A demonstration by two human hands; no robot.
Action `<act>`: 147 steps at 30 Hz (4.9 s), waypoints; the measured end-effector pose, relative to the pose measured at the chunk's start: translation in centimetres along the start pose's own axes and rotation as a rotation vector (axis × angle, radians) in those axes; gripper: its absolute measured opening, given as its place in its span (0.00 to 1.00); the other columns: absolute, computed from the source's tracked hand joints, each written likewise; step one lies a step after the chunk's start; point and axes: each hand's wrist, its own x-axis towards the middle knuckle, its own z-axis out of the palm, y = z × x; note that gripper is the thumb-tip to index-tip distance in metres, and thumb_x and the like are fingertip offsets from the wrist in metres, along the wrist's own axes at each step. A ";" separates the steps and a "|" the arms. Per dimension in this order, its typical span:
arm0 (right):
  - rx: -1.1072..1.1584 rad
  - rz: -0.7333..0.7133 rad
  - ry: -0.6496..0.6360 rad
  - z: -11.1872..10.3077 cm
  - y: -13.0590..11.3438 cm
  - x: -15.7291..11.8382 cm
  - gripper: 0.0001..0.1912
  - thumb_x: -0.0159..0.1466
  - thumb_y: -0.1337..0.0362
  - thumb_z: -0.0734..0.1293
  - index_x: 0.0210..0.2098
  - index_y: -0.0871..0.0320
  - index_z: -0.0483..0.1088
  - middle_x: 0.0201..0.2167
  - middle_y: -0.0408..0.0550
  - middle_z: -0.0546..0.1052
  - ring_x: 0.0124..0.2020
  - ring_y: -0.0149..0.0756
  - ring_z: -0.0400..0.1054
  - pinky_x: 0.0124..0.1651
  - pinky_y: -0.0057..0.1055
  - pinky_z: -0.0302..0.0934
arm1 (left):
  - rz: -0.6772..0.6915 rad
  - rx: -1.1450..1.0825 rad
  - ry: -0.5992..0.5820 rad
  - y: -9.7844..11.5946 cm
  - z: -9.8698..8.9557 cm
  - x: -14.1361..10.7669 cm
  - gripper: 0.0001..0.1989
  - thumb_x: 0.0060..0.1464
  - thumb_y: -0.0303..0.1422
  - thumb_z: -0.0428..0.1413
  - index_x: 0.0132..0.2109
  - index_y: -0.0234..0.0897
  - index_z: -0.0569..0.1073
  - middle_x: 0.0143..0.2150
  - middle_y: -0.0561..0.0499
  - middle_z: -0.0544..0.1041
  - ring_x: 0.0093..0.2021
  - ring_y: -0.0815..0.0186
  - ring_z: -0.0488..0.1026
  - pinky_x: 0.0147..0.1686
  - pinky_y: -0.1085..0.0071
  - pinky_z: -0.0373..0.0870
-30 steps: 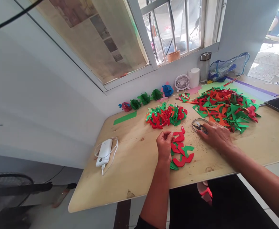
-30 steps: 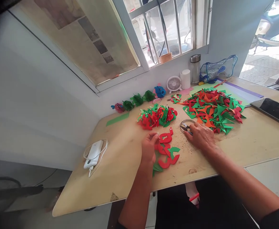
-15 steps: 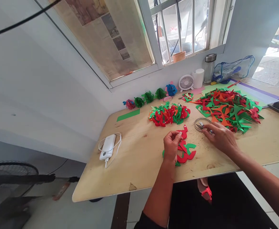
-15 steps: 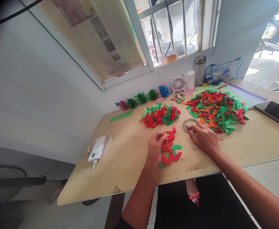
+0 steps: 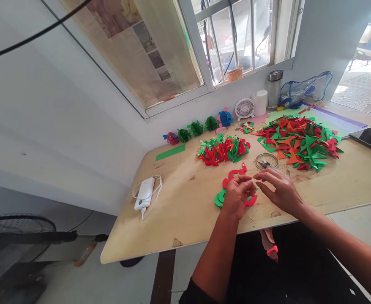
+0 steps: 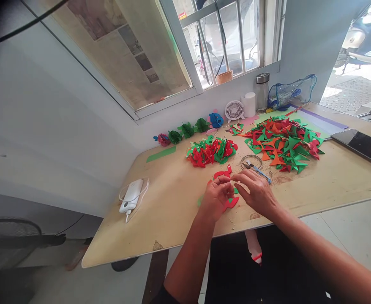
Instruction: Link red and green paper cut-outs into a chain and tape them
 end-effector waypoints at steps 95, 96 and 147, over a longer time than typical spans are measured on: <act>0.783 0.752 -0.048 5.1 4.0 5.6 0.18 0.54 0.54 0.68 0.40 0.58 0.69 0.33 0.50 0.77 0.26 0.31 0.66 0.27 0.28 0.59 | 0.407 0.223 0.451 1.9 -2.4 7.5 0.07 0.44 0.31 0.58 0.32 0.32 0.72 0.25 0.52 0.74 0.25 0.72 0.71 0.26 0.77 0.68; 0.809 0.761 -0.058 5.1 3.8 5.6 0.18 0.54 0.54 0.69 0.39 0.58 0.70 0.32 0.50 0.77 0.26 0.30 0.66 0.26 0.28 0.58 | 0.402 0.226 0.446 1.9 -2.4 7.4 0.07 0.44 0.31 0.58 0.32 0.32 0.72 0.25 0.52 0.74 0.25 0.72 0.71 0.27 0.76 0.68; 0.157 0.373 -0.111 4.9 4.2 5.5 0.11 0.61 0.58 0.60 0.28 0.57 0.70 0.28 0.48 0.73 0.26 0.33 0.63 0.27 0.31 0.57 | 0.350 0.538 0.251 0.5 -2.4 7.4 0.05 0.49 0.31 0.53 0.31 0.34 0.71 0.28 0.50 0.75 0.20 0.73 0.69 0.21 0.77 0.68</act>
